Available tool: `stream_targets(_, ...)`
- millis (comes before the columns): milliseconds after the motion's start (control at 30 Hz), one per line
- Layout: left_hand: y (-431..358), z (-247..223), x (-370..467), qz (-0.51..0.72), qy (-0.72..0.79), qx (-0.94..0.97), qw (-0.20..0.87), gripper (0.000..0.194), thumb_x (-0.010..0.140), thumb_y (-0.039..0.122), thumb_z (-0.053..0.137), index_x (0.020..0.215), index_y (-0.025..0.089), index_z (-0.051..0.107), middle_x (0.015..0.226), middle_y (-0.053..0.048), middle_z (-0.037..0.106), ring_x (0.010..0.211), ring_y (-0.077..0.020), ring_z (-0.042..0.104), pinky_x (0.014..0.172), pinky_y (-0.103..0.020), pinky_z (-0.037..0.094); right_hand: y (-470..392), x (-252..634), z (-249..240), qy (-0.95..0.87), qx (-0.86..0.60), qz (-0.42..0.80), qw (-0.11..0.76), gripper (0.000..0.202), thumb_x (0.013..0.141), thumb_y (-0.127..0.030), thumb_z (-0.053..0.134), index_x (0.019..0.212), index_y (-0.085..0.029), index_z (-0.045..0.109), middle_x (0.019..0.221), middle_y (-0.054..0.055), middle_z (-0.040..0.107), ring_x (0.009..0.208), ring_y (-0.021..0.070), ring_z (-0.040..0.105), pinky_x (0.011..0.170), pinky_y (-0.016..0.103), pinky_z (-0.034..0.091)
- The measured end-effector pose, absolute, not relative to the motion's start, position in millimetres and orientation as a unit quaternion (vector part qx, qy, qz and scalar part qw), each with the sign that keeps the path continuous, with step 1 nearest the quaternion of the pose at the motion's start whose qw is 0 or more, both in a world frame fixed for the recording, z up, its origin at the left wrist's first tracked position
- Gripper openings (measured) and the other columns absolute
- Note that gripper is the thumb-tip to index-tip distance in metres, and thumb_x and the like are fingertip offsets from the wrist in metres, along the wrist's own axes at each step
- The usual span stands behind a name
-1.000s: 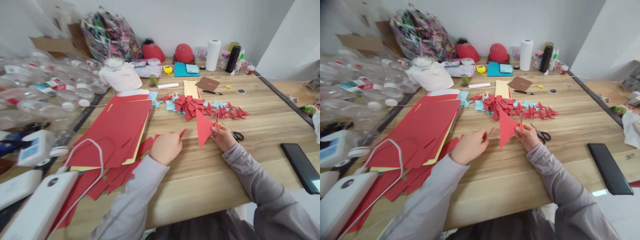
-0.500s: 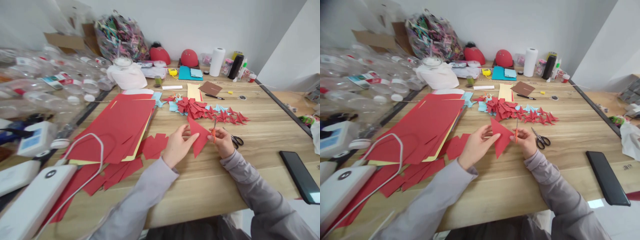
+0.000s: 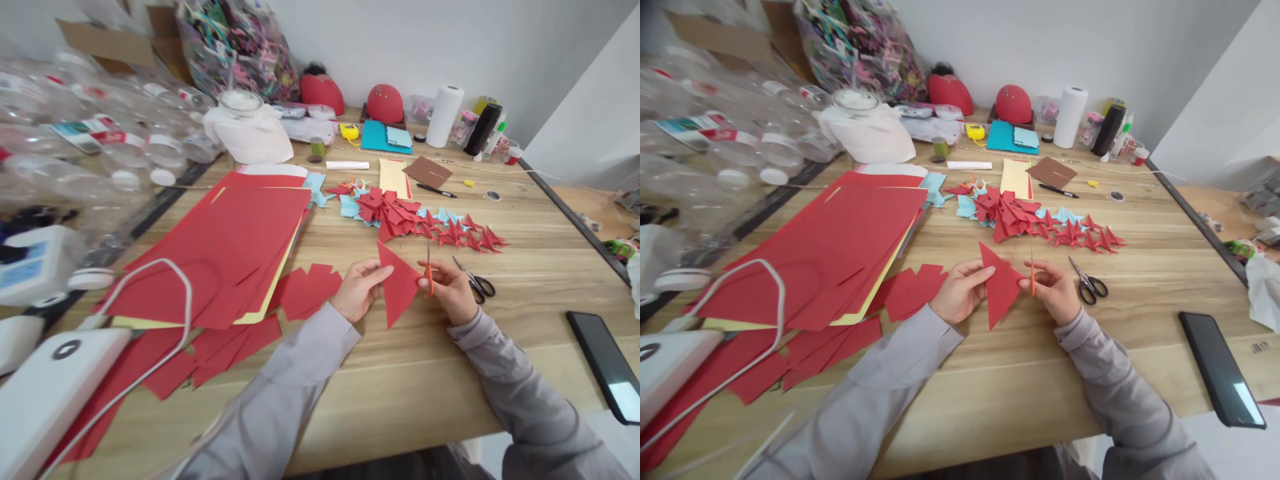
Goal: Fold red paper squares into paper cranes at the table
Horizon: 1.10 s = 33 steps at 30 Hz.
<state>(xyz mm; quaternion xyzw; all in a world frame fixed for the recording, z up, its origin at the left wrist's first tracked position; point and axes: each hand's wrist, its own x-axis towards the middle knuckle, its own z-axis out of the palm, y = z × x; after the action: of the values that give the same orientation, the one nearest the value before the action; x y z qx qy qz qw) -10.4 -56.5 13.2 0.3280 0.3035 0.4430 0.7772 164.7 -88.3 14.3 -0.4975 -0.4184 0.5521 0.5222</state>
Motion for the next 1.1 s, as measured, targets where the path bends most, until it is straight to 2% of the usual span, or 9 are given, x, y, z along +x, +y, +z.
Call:
stream_targets(100,-59,15,-12,0.383,0.276,0.337,0.815,0.024,0.061,0.026,0.076,0.080,0.012,0.070,0.078,-0.009,0.071,0.064,-0.0163,0.065,0.061,-0.026,0.052,-92,164,15,-0.416,-0.480,0.642,0.430,0.033,0.050,-0.027,0.082,0.071,-0.016,0.059,0.054,-0.001,0.066,0.035,0.0062,0.049,0.029,0.014,0.029)
stream_targets(167,-60,14,-12,0.344,0.276,0.354,0.825,0.024,0.060,0.027,0.076,0.077,0.011,0.071,0.071,-0.009,0.070,0.057,-0.0158,0.064,0.055,-0.026,0.051,-95,162,17,-0.421,-0.459,0.701,0.347,0.035,0.047,-0.025,0.083,0.068,-0.015,0.057,0.053,0.001,0.066,0.034,0.0063,0.050,0.027,0.012,0.029)
stream_targets(233,-61,12,-11,0.334,0.284,0.367,0.821,0.023,0.059,0.028,0.077,0.073,0.011,0.071,0.065,-0.008,0.069,0.052,-0.0140,0.061,0.051,-0.023,0.048,-96,160,19,-0.415,-0.454,0.725,0.309,0.039,0.044,-0.021,0.084,0.070,-0.014,0.057,0.054,0.000,0.067,0.034,0.0056,0.050,0.028,0.011,0.033)
stream_targets(433,-62,14,-11,0.350,0.285,0.342,0.824,0.025,0.054,0.028,0.080,0.068,0.010,0.070,0.058,-0.007,0.067,0.051,-0.0147,0.061,0.050,-0.023,0.048,-96,161,16,-0.380,-0.425,0.749,0.338,0.042,0.047,-0.021,0.084,0.079,-0.015,0.056,0.058,-0.002,0.067,0.037,0.0078,0.057,0.035,0.014,0.045)
stream_targets(600,-61,14,-12,0.385,0.261,0.308,0.830,0.027,0.054,0.029,0.081,0.068,0.008,0.069,0.056,-0.006,0.066,0.048,-0.0139,0.061,0.050,-0.023,0.049,-97,162,13,-0.386,-0.353,0.774,0.357,0.046,0.047,-0.021,0.085,0.086,-0.013,0.061,0.068,0.002,0.070,0.051,0.0119,0.064,0.048,0.021,0.053)
stream_targets(767,-59,10,-8,0.422,0.278,0.312,0.805,0.023,0.058,0.026,0.079,0.071,0.009,0.070,0.061,-0.007,0.068,0.052,-0.0142,0.063,0.053,-0.023,0.050,-95,160,6,-0.399,-0.385,0.709,0.434,0.032,0.058,-0.027,0.080,0.083,-0.014,0.065,0.062,0.001,0.068,0.047,0.0090,0.060,0.046,0.019,0.049)
stream_targets(867,-59,10,-5,0.437,0.288,0.307,0.795,0.025,0.059,0.026,0.078,0.075,0.009,0.071,0.069,-0.008,0.070,0.057,-0.0157,0.065,0.057,-0.025,0.052,-92,162,3,-0.423,-0.416,0.666,0.452,0.032,0.057,-0.029,0.081,0.080,-0.015,0.065,0.060,0.000,0.066,0.046,0.0090,0.058,0.046,0.021,0.048)
stream_targets(967,-58,10,-4,0.469,0.296,0.294,0.778,0.027,0.058,0.026,0.079,0.078,0.010,0.071,0.076,-0.008,0.072,0.064,-0.0167,0.066,0.063,-0.027,0.053,-90,165,3,-0.426,-0.458,0.592,0.508,0.030,0.059,-0.030,0.080,0.082,-0.016,0.066,0.062,0.000,0.067,0.048,0.0084,0.056,0.047,0.021,0.046)
stream_targets(1100,-57,9,-5,0.478,0.315,0.298,0.764,0.023,0.058,0.027,0.079,0.075,0.012,0.071,0.070,-0.006,0.071,0.061,-0.0149,0.065,0.062,-0.025,0.052,-89,168,7,-0.451,-0.461,0.545,0.536,0.030,0.058,-0.026,0.080,0.084,-0.018,0.067,0.069,0.001,0.069,0.060,0.0109,0.061,0.058,0.023,0.049)
